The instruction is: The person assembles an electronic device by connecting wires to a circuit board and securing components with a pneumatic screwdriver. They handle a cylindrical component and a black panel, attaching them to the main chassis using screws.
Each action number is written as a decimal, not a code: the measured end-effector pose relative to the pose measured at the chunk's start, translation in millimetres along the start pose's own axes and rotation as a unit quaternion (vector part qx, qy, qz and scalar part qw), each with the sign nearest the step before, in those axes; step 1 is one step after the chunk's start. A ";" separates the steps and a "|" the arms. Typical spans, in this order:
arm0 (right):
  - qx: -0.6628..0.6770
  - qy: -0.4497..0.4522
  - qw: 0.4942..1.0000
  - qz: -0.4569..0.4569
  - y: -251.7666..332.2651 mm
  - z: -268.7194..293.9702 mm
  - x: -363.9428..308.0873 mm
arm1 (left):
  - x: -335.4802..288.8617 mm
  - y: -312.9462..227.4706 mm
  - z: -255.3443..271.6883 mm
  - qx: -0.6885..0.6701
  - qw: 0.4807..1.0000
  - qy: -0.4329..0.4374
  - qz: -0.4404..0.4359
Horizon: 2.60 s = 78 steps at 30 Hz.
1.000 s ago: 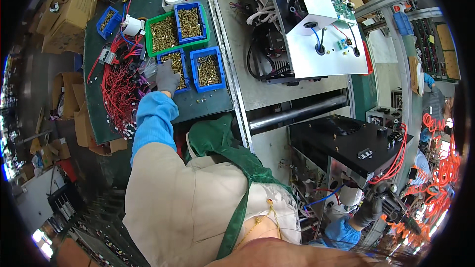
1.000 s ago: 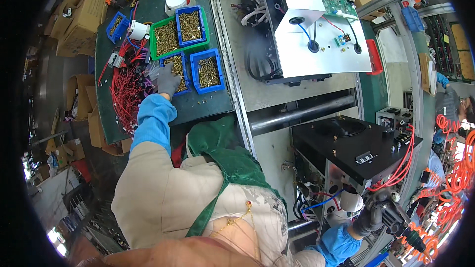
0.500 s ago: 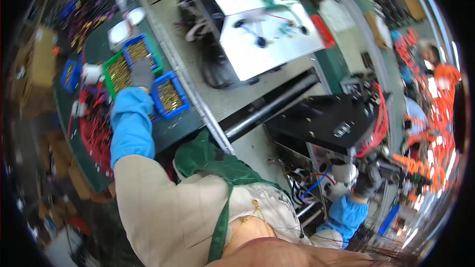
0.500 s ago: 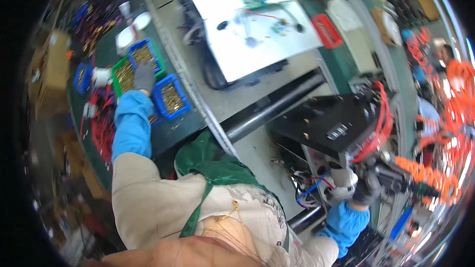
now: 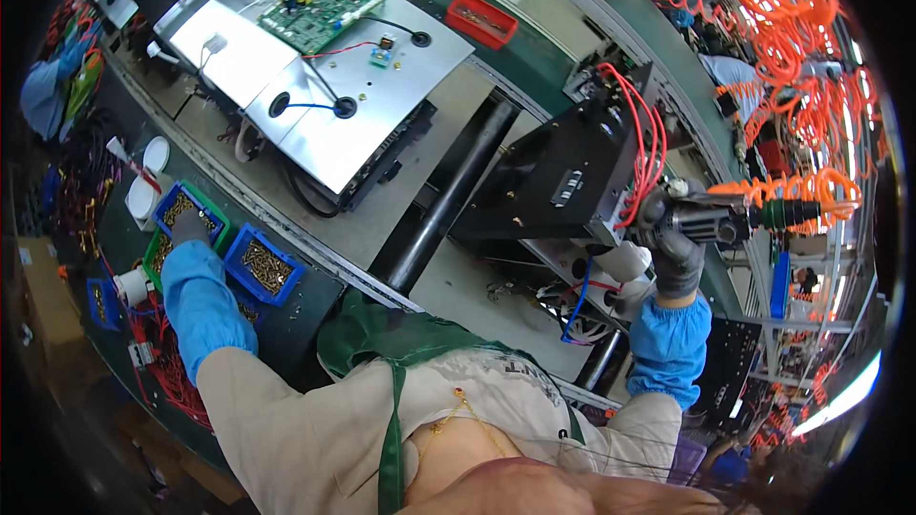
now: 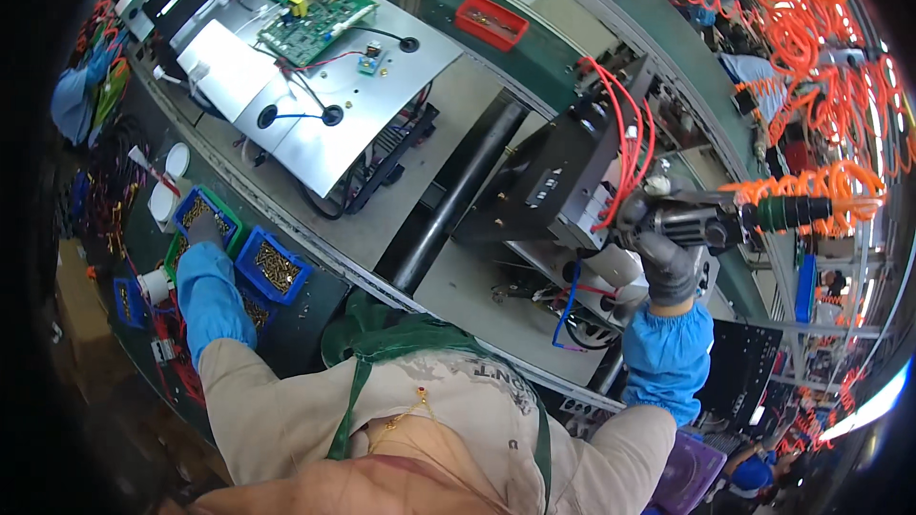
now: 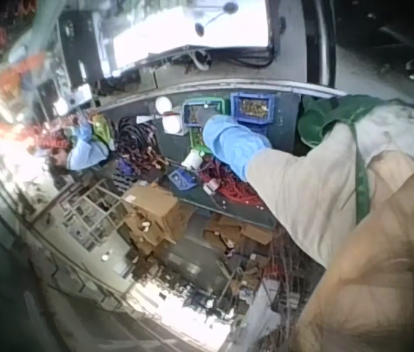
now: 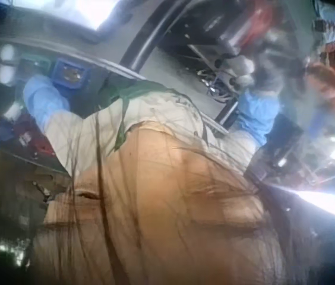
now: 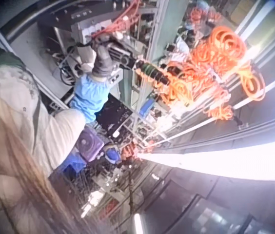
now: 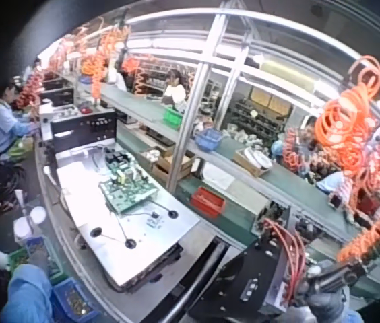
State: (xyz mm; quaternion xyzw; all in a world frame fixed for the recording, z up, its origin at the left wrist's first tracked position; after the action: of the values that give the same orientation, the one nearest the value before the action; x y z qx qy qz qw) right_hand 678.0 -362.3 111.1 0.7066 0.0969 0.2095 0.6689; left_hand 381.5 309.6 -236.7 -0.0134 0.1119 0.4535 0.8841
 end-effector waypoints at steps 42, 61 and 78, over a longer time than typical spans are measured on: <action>0.240 0.023 0.959 0.147 89.7 -22.7 -19.1 | -380.9 -450.3 181.6 -0.772 0.267 0.550 -0.174; 0.222 0.066 0.958 0.169 94.8 -38.7 -27.8 | -379.8 -445.6 189.7 -0.755 0.387 0.461 -0.261; 0.316 0.087 0.924 0.198 109.4 -19.1 -20.8 | -207.4 -319.9 258.2 -0.198 0.788 -0.355 -0.462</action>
State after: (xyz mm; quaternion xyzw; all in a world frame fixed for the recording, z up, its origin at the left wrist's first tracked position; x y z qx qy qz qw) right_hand 635.6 -363.2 215.8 0.8651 0.0737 0.3566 0.3450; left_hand 570.0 -11.9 33.6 -0.0764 -0.3213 -0.0243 0.9436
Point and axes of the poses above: each hand's wrist, its own x-axis towards the middle knuckle, its own z-axis out of the back of the hand, y = z × x, the point moved 9 cm from there along x, towards the middle knuckle, and after that the axes turned 3 degrees about -x, right-handed, at the moved point
